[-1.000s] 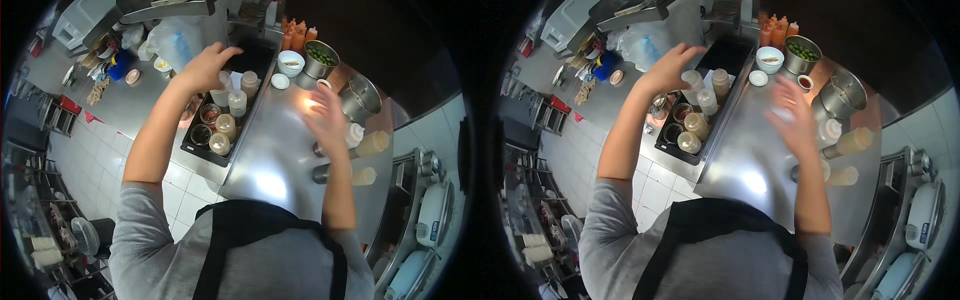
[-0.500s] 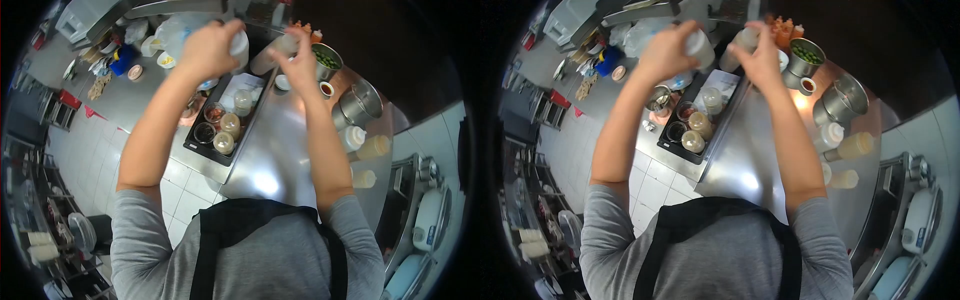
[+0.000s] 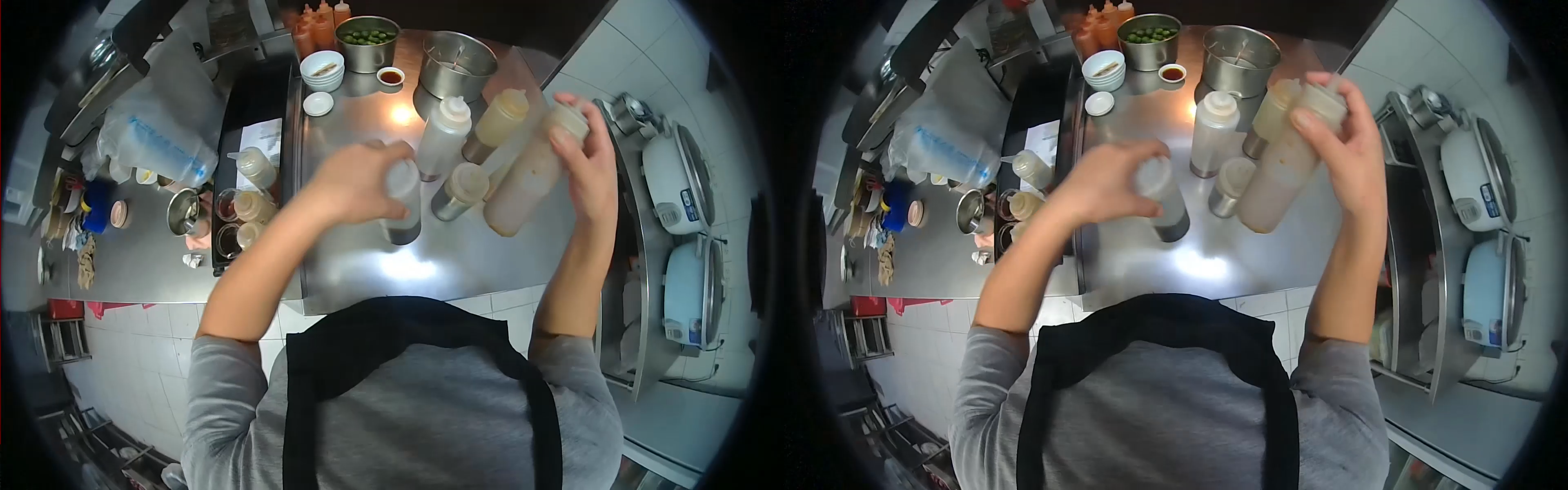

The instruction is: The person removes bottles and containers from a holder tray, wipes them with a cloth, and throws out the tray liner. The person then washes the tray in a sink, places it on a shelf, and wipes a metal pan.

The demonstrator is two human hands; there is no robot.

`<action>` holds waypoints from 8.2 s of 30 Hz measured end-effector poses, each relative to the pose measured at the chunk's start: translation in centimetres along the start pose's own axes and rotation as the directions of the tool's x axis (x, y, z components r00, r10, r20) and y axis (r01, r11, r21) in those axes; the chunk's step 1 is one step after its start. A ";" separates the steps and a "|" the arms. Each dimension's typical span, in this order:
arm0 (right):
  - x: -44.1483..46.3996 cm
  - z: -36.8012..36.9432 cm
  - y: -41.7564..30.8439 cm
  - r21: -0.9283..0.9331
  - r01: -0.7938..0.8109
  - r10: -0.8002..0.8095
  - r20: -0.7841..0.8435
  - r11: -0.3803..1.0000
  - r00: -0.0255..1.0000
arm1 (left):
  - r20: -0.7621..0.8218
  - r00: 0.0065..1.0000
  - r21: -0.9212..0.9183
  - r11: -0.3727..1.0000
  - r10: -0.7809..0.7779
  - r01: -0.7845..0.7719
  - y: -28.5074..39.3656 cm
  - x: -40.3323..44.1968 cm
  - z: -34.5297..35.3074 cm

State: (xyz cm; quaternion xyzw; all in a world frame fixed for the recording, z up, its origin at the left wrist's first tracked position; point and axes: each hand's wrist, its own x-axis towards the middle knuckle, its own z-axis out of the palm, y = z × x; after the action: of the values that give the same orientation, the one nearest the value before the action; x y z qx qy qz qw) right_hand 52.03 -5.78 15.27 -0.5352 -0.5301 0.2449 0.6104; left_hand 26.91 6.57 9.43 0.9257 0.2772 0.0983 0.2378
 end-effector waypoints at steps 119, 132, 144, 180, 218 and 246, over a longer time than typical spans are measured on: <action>-18.4 18.1 -4.5 0.312 0.304 -0.007 -0.687 0.900 0.726 | -0.671 0.655 -0.559 0.817 -0.347 -0.140 -8.7 -29.1 -1.4; -15.3 22.7 -3.2 0.385 0.358 0.039 -0.725 0.851 0.688 | -0.795 0.606 -0.530 0.487 -0.002 -0.694 1.1 -13.8 11.1; -10.9 18.3 -2.7 0.458 0.232 -0.122 -0.256 0.858 0.959 | 0.269 0.955 -0.776 -0.559 0.126 0.293 -0.6 -8.9 7.6; -10.8 13.1 8.6 0.240 0.276 -0.308 0.108 0.931 0.945 | -0.173 0.823 -0.952 -0.123 -0.541 -0.281 3.7 -6.8 13.1; -11.1 -10.5 17.9 -0.764 0.073 -0.517 -0.360 0.641 0.776 | -0.190 0.750 -0.897 -0.199 -0.634 -0.395 -3.7 -7.6 13.1; -3.8 14.5 5.6 0.342 0.090 -0.021 -0.201 0.935 0.979 | -0.192 0.877 -0.455 -0.752 -0.439 -0.477 -2.4 -14.9 14.0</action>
State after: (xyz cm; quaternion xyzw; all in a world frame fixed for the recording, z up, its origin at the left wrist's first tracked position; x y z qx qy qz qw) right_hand 39.12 -1.60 6.72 -0.4245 -0.4309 0.2643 0.7512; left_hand 17.86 -5.38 -4.65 -0.0024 0.0023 0.5195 0.8545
